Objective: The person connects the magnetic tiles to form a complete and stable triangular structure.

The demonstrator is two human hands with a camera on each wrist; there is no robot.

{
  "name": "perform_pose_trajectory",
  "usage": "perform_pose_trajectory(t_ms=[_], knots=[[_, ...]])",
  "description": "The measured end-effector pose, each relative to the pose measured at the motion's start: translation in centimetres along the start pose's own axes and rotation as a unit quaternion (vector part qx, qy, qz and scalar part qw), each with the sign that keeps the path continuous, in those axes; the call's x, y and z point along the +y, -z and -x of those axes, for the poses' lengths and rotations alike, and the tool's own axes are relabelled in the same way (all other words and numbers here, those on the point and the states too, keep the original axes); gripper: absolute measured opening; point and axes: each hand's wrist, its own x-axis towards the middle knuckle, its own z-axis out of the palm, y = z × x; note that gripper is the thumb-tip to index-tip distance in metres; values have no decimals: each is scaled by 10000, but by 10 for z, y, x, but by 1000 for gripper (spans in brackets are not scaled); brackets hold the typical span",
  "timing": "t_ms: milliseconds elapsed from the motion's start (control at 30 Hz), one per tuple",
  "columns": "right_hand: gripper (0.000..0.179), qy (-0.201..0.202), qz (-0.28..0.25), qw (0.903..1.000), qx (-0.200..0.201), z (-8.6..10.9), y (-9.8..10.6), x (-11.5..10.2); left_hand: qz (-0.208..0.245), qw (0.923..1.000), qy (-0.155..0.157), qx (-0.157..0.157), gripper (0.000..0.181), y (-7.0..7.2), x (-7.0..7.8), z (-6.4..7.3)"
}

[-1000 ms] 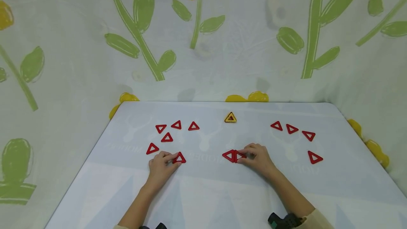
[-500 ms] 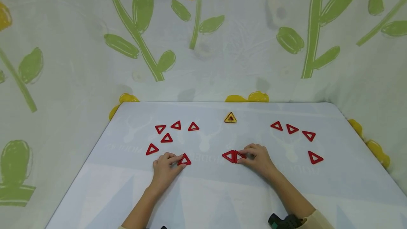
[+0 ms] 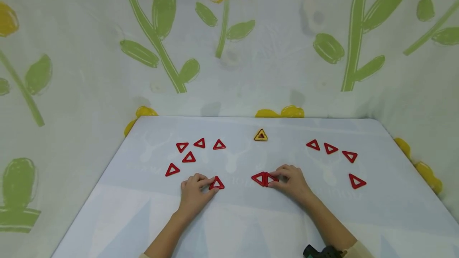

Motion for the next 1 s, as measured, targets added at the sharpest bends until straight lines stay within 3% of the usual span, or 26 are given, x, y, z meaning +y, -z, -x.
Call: perform_pose_trajectory(t_ms=[167,367,1000], knots=[[27,130,44,9999,59,2,0,1,18,9998,-178,101,34,-7,5,1],[28,141,72,9999,65,1,0,1,-59,9998,-176,75,35,-14,9,0],[28,-164,106,9998,-99,0,-1,3,-75,9983,-578,76,33,-32,31,1]])
